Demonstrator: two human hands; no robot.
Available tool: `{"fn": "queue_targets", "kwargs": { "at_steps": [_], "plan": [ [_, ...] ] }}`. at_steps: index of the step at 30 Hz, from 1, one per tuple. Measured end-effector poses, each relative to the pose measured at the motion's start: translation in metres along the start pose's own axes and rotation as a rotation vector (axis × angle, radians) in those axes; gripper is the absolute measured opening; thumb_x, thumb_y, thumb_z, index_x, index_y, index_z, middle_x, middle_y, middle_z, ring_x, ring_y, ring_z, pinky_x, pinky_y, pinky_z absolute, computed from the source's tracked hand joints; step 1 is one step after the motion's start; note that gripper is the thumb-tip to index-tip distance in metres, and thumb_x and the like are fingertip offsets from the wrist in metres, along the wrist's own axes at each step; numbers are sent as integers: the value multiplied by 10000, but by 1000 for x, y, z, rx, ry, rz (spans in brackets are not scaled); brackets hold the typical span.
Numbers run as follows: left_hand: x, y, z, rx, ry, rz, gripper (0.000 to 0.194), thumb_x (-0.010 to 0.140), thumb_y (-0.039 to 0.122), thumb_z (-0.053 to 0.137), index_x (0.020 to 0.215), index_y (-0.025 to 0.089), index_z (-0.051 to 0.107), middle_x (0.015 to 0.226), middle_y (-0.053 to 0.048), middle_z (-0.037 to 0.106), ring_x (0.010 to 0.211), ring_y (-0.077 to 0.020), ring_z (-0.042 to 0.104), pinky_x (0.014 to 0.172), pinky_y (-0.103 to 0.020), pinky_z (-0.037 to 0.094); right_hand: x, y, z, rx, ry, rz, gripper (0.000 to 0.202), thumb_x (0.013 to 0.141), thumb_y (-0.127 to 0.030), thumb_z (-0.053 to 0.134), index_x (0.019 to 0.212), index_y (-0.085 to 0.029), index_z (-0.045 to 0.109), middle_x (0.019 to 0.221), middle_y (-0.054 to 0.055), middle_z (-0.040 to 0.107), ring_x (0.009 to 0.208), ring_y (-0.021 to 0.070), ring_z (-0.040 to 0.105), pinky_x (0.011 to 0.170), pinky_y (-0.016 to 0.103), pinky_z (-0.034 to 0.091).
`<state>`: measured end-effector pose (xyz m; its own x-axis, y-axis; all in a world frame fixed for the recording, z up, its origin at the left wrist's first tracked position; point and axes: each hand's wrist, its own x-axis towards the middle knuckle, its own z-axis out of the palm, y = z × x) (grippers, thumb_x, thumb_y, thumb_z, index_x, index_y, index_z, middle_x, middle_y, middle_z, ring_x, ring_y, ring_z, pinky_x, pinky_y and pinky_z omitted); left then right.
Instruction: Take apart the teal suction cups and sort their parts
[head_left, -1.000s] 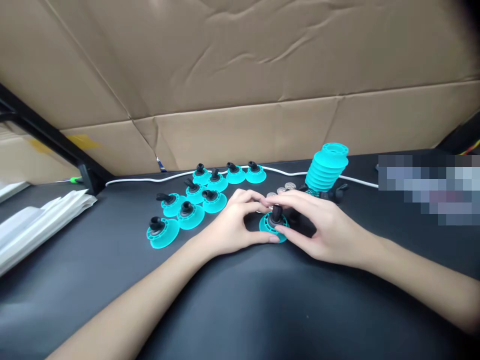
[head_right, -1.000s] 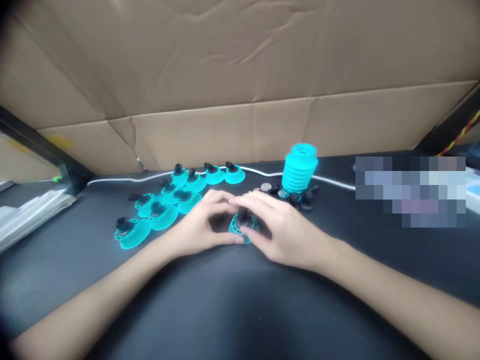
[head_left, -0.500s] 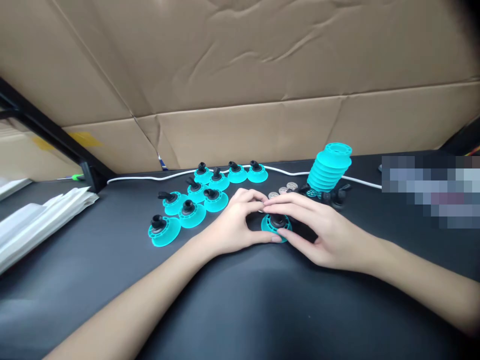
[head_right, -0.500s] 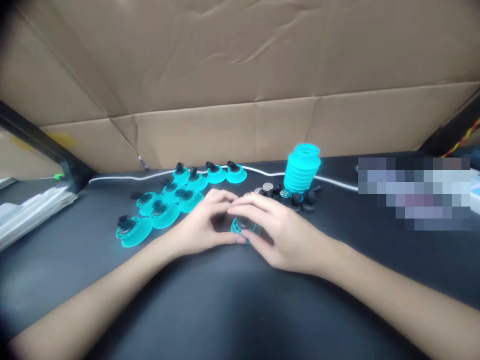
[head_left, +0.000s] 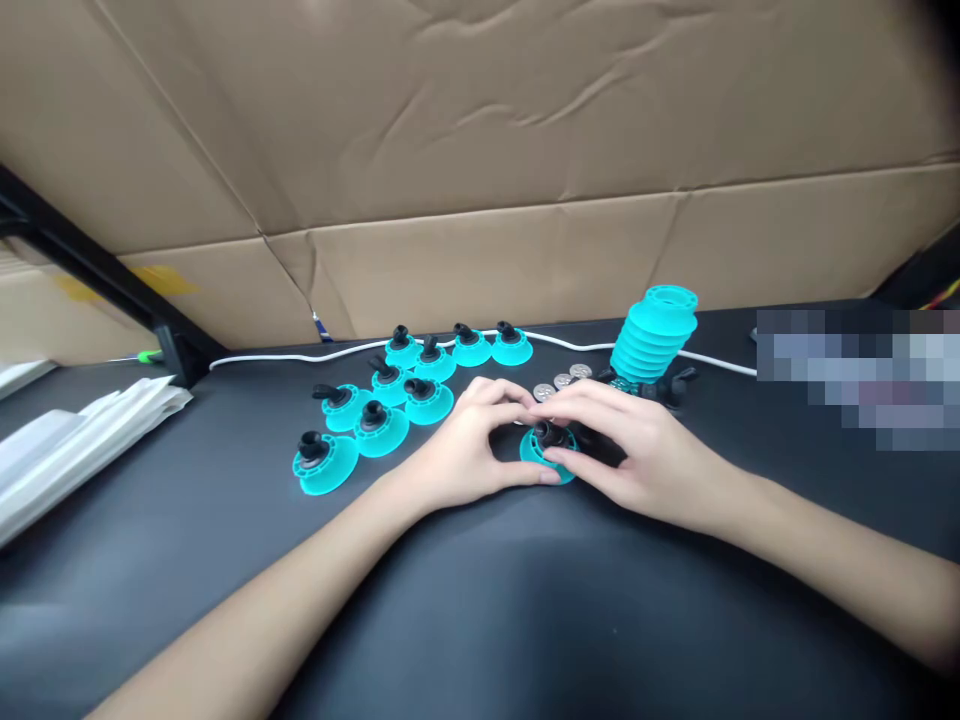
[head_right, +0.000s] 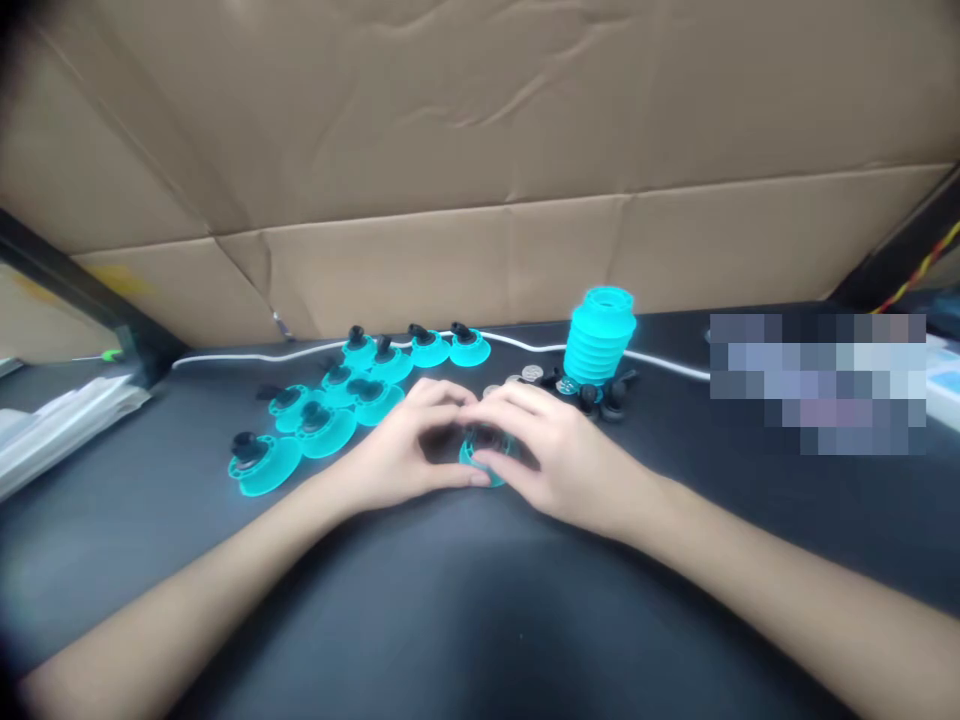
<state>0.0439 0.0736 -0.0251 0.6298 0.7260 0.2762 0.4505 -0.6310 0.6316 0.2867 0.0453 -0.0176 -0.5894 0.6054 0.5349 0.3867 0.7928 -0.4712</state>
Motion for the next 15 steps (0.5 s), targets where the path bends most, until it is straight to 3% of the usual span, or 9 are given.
{"fn": "queue_targets", "kwargs": {
  "at_steps": [5,10,15],
  "plan": [
    [0,0,-1,3,1,14,481,758,459,952,1166,270,781,1256,-64,669,1221,-292,558,1100,-470,486,-1,-4,-1,24,-34,-1,491,986,-117,608,1459,-244,571,1398,117,660,1321,280,628,1153,484,540],
    [0,0,0,10,-2,3,500,771,474,940,1204,289,772,1252,-69,668,1220,-300,561,1090,-484,496,-1,-4,0,-2,-12,26,405,989,-163,633,1386,-240,616,1312,120,693,1227,294,679,1089,500,588],
    [1,0,0,15,-2,7,451,756,475,949,1130,283,784,1255,-66,671,1219,-298,559,1095,-482,493,-1,-3,-1,57,-26,-37,495,974,-99,606,1441,-263,589,1387,115,678,1287,281,664,1099,475,589]
  ]
}}
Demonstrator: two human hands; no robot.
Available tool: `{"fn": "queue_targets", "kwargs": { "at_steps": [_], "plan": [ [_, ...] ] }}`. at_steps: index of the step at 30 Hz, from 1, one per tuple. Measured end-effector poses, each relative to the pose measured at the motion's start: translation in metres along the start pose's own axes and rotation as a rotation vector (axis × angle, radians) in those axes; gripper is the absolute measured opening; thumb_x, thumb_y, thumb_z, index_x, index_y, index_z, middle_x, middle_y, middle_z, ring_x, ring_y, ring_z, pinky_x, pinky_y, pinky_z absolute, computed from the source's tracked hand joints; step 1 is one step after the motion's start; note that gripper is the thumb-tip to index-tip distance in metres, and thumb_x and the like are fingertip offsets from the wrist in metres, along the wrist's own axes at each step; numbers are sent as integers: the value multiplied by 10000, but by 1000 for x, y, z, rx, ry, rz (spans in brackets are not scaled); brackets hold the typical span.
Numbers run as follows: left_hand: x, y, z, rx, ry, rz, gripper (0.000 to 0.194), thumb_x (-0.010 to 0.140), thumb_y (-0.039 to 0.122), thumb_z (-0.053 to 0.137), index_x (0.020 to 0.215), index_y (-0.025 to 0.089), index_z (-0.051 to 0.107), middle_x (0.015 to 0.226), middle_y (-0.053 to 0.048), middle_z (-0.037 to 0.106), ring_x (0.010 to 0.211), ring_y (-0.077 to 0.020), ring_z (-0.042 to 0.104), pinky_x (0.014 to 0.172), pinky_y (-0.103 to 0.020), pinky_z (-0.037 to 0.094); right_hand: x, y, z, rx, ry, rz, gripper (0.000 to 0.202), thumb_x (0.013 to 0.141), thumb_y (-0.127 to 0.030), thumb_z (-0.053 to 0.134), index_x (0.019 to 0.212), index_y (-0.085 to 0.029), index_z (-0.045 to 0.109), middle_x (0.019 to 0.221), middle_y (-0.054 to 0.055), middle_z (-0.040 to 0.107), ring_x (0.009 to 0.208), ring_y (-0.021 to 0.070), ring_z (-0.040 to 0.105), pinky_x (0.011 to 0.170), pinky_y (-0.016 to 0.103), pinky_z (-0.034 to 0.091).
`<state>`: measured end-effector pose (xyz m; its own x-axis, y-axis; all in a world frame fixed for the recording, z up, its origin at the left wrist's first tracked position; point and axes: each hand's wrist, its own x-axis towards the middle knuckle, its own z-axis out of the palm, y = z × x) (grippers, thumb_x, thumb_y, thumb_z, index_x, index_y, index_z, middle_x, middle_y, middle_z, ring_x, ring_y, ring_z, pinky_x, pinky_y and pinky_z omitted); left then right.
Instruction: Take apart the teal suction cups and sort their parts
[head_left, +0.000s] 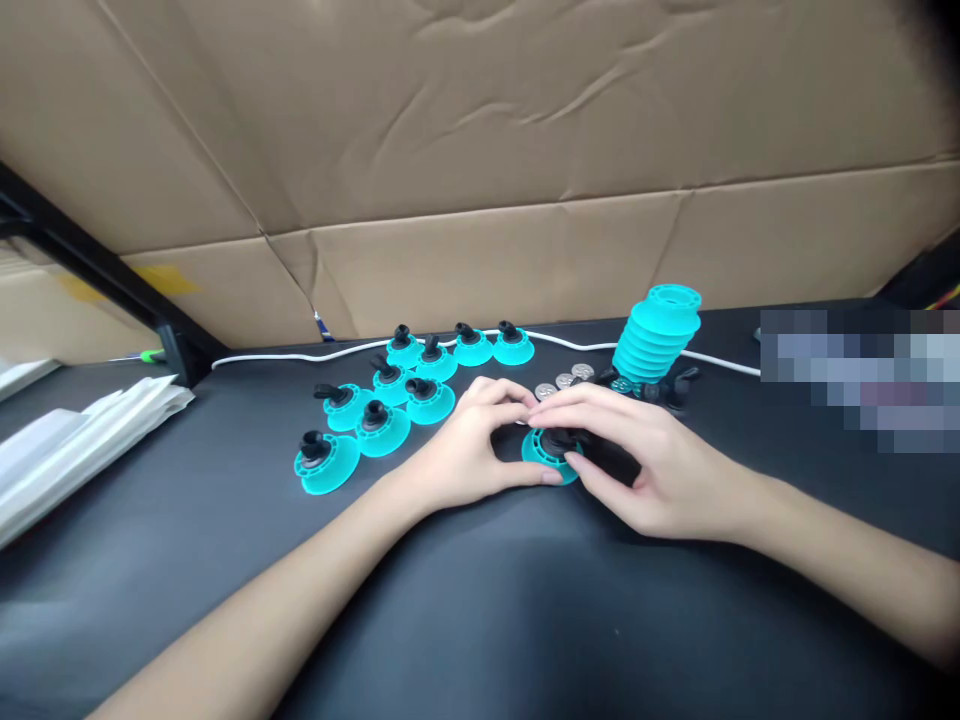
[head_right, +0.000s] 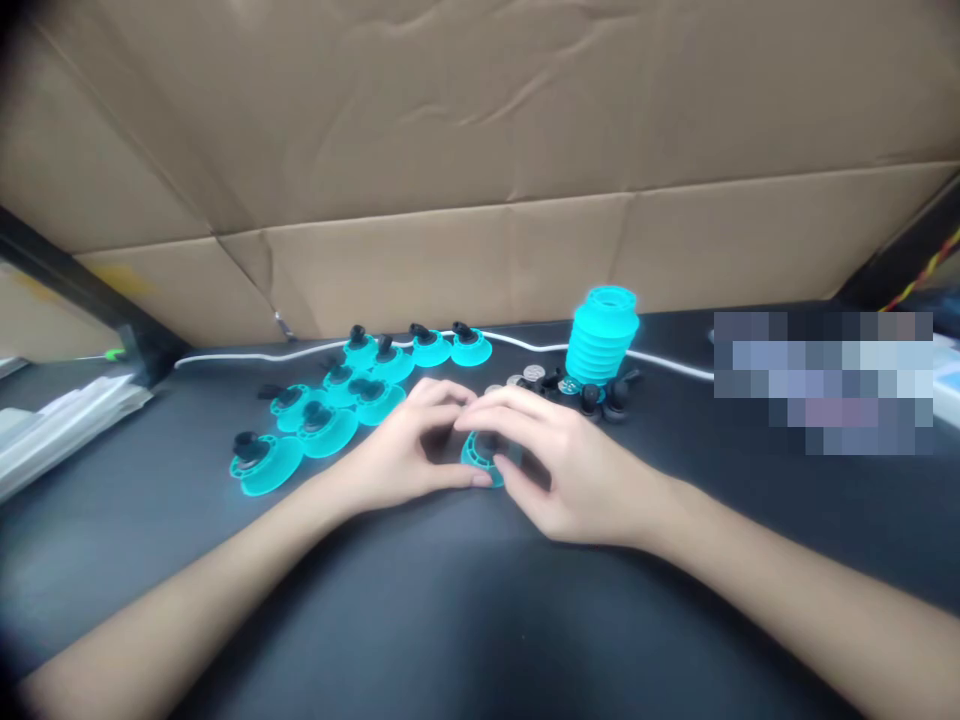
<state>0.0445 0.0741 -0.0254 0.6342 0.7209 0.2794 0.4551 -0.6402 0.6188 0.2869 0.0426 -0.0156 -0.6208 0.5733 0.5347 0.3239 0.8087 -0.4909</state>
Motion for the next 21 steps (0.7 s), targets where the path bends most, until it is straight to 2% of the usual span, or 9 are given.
{"fn": "queue_targets", "kwargs": {
  "at_steps": [5,10,13,17,21],
  "plan": [
    [-1,1,-1,-11,2,-3,422,758,467,949,1091,269,781,1258,-66,674,1227,-295,561,1102,-476,488,-1,5,1,-49,36,-19,346,1020,-157,629,1359,-223,646,1282,119,745,1176,254,729,1006,426,635],
    [-1,1,0,-15,23,8,454,738,437,968,1102,252,771,1258,-76,676,1230,-300,559,1093,-484,496,0,6,-3,-153,127,-9,355,1028,-185,657,1378,-243,655,1279,80,781,1174,251,757,1026,427,642],
    [-2,1,-1,-20,17,14,459,749,413,967,1138,267,773,1272,-74,677,1259,-304,562,1126,-502,478,0,6,-12,-203,228,67,340,1006,-229,701,1344,-265,678,1272,67,786,1141,263,775,999,438,664],
    [-2,3,-2,-29,9,2,464,763,403,959,1167,277,770,1282,-79,673,1258,-308,576,1129,-520,483,-3,12,-31,-247,413,159,442,937,-314,810,1355,-284,666,1227,51,802,1112,288,788,1032,478,654],
    [-2,5,-3,-17,6,-3,457,767,400,957,1166,277,773,1277,-81,672,1259,-310,572,1134,-528,480,-6,17,-45,-276,469,200,397,933,-311,817,1311,-286,698,1217,52,796,1088,290,782,1047,478,638]
  ]
}}
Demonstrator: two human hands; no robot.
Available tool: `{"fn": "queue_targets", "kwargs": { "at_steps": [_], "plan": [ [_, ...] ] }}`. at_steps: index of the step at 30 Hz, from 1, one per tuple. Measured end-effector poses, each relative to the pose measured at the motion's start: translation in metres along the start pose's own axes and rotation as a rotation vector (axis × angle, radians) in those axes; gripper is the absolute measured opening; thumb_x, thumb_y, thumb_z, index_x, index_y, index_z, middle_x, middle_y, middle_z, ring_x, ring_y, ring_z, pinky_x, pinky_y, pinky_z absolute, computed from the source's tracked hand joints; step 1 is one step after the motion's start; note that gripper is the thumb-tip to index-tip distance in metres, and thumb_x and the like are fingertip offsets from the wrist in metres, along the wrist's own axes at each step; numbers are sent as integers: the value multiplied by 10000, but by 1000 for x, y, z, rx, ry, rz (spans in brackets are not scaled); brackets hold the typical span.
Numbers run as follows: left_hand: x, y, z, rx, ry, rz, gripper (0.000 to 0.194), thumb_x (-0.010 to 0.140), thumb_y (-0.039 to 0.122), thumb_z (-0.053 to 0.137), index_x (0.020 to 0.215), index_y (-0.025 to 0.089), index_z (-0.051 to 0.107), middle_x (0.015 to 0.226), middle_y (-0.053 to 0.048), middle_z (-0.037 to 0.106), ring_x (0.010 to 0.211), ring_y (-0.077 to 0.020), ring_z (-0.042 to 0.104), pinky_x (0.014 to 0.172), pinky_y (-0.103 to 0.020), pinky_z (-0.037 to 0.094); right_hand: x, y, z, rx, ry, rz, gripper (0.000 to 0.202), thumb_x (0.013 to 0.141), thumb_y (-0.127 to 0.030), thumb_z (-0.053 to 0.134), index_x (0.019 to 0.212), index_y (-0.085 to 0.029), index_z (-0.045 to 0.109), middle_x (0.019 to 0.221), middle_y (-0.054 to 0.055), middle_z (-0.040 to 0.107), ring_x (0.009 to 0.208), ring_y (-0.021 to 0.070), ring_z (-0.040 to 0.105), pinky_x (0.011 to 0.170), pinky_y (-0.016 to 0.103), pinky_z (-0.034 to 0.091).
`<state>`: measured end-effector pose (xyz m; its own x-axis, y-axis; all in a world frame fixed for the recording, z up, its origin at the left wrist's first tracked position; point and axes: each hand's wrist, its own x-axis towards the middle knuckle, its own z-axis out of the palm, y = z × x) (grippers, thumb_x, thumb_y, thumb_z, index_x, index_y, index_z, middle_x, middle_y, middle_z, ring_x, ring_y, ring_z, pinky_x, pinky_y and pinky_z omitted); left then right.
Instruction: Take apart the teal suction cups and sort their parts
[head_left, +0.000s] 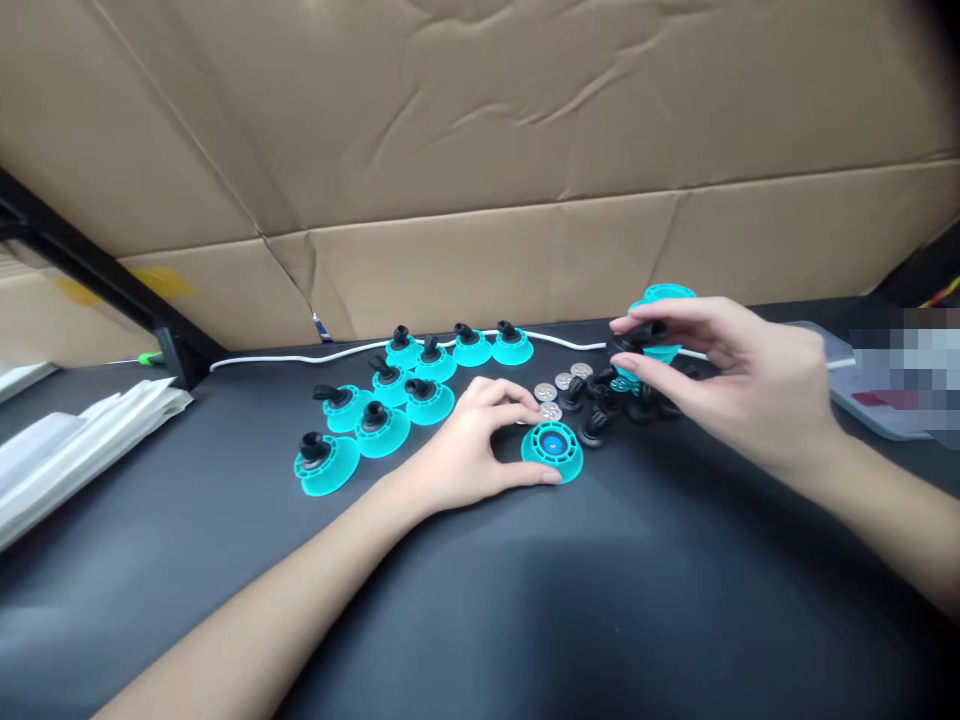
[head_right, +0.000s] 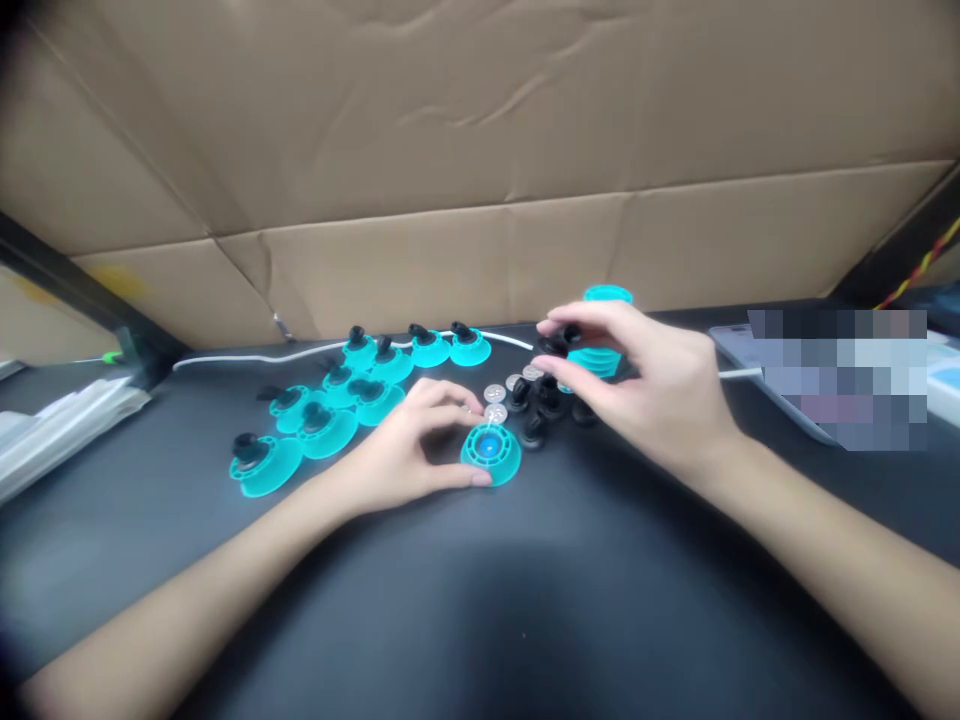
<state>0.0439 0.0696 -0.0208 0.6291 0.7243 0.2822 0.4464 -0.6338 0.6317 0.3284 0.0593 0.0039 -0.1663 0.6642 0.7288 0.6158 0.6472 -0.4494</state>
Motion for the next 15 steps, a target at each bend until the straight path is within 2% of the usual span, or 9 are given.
{"fn": "queue_targets", "kwargs": {
  "at_steps": [3,7,12,15],
  "plan": [
    [-1,0,-1,10,-8,-8,439,783,405,945,1171,287,775,1288,-81,665,1263,-311,569,1129,-524,486,0,-2,1,-71,-41,-82,312,942,-332,808,1242,-293,735,1167,43,812,994,281,792,955,467,655],
    [-2,-2,-3,35,-9,2,426,796,414,934,1168,279,775,1286,-73,660,1251,-293,567,1120,-489,494,0,-9,3,-72,-144,-223,283,968,-348,774,1245,-302,741,1139,54,806,957,277,785,890,453,653],
    [-3,-3,-7,61,-8,3,422,803,437,925,1162,272,778,1287,-76,659,1247,-295,567,1117,-487,497,10,-6,-14,-133,-249,-299,175,980,-311,753,1154,-292,742,1042,46,783,890,253,759,832,418,612],
    [-4,-3,-8,67,-6,5,415,800,449,924,1150,277,784,1281,-76,659,1240,-297,572,1103,-490,509,15,1,-24,-101,-393,-305,116,978,-327,740,1065,-252,731,920,57,730,715,226,696,642,380,552]
  ]
}}
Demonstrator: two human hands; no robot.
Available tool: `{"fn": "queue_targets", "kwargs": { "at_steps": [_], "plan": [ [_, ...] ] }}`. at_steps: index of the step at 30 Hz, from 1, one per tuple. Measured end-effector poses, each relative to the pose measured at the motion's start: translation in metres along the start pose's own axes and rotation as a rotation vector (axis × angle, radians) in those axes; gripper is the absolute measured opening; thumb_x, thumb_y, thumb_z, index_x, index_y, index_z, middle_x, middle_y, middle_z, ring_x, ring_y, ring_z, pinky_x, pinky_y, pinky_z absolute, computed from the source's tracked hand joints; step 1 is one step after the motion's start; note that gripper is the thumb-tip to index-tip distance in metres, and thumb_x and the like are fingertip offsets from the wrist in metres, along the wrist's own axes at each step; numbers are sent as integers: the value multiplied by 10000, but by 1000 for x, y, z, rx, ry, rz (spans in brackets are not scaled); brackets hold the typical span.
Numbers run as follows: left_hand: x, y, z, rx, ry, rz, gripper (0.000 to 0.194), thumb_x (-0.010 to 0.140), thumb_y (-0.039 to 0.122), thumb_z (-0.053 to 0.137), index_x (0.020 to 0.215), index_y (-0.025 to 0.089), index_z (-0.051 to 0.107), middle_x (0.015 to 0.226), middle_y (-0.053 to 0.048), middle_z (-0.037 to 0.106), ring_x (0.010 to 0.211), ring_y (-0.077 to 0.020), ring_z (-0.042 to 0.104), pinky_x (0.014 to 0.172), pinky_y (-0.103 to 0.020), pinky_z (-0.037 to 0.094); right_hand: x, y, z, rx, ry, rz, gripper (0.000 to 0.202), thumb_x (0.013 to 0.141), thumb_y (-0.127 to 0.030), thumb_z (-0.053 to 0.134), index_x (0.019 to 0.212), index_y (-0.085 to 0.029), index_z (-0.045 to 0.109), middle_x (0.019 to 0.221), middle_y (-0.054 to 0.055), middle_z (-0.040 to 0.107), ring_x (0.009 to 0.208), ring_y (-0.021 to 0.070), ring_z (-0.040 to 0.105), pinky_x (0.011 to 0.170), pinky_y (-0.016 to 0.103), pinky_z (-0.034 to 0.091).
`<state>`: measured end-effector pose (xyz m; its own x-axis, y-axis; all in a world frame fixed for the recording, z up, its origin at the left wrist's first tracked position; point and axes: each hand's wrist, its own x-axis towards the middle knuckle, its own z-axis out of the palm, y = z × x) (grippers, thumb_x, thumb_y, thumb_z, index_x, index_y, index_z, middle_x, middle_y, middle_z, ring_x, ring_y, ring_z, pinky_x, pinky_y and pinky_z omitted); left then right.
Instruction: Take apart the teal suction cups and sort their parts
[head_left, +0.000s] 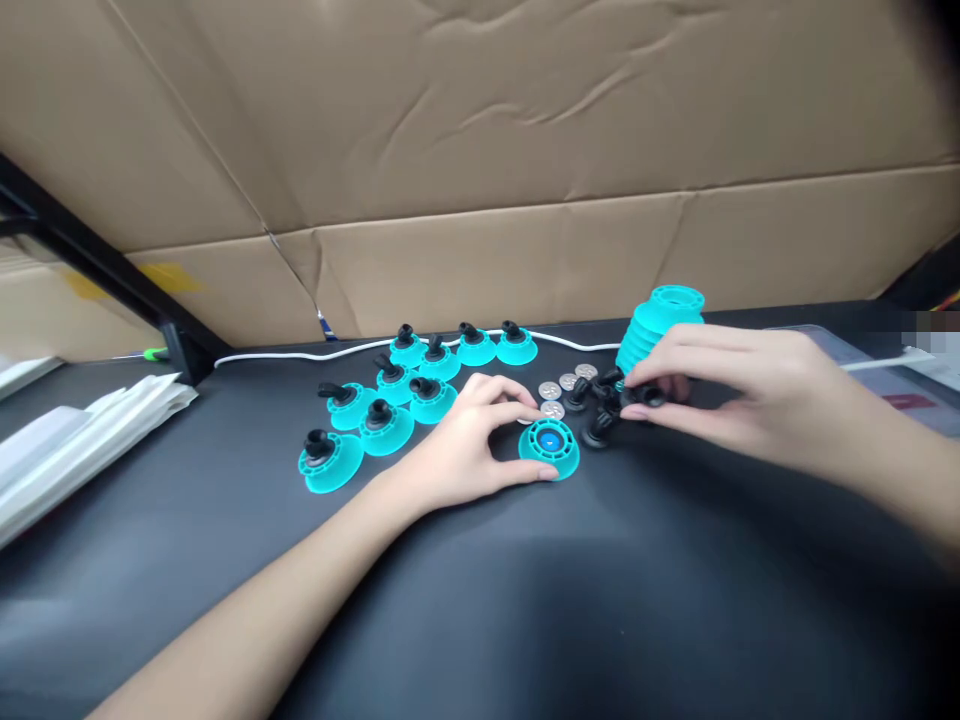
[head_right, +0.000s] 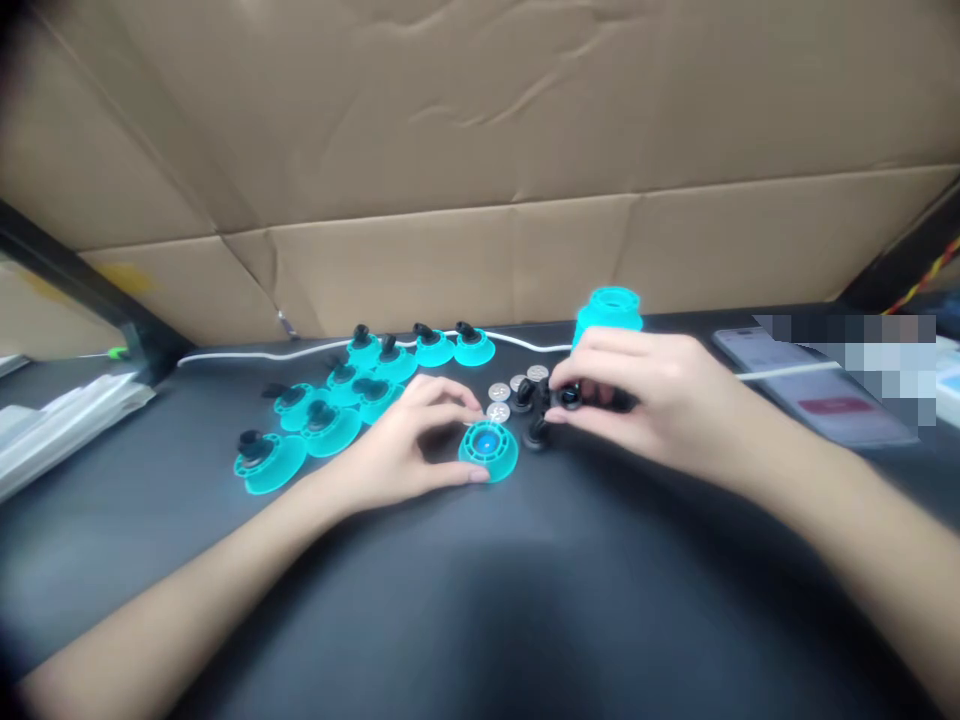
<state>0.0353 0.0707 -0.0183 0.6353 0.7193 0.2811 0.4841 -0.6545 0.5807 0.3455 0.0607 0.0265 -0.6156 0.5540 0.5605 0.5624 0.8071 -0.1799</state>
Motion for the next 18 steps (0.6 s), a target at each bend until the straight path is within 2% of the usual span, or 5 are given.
{"fn": "queue_targets", "kwargs": {
  "at_steps": [2,5,8,13,18],
  "plan": [
    [0,-1,0,3,2,5,412,800,458,923,1146,284,786,1281,-74,658,1239,-297,572,1102,-490,511,-4,4,-1,11,-105,-5,116,996,-344,708,1056,-247,722,919,67,712,696,220,669,609,368,526],
    [0,-2,1,6,6,19,423,801,455,923,1164,288,787,1286,-77,657,1242,-299,570,1105,-490,510,-10,7,7,11,-266,15,94,1012,-314,653,1052,-254,713,957,65,708,745,221,672,641,356,533],
    [0,-3,1,12,11,28,427,801,459,923,1167,285,789,1281,-80,658,1239,-300,572,1096,-486,517,-16,6,17,17,-362,40,97,1015,-252,602,1015,-247,699,977,60,690,757,207,674,663,344,541],
    [0,-2,0,30,3,32,442,803,474,918,1176,274,793,1277,-82,662,1237,-299,575,1098,-482,517,-20,4,28,-17,-297,42,143,1020,-219,560,1049,-242,698,1114,89,654,806,212,696,729,375,579],
    [-2,0,-2,43,-10,48,466,812,479,909,1211,276,781,1270,-85,664,1229,-297,582,1098,-482,524,-18,3,35,-28,-217,81,146,1008,-187,560,1111,-236,651,1049,80,639,769,216,686,691,370,575]
  ]
}}
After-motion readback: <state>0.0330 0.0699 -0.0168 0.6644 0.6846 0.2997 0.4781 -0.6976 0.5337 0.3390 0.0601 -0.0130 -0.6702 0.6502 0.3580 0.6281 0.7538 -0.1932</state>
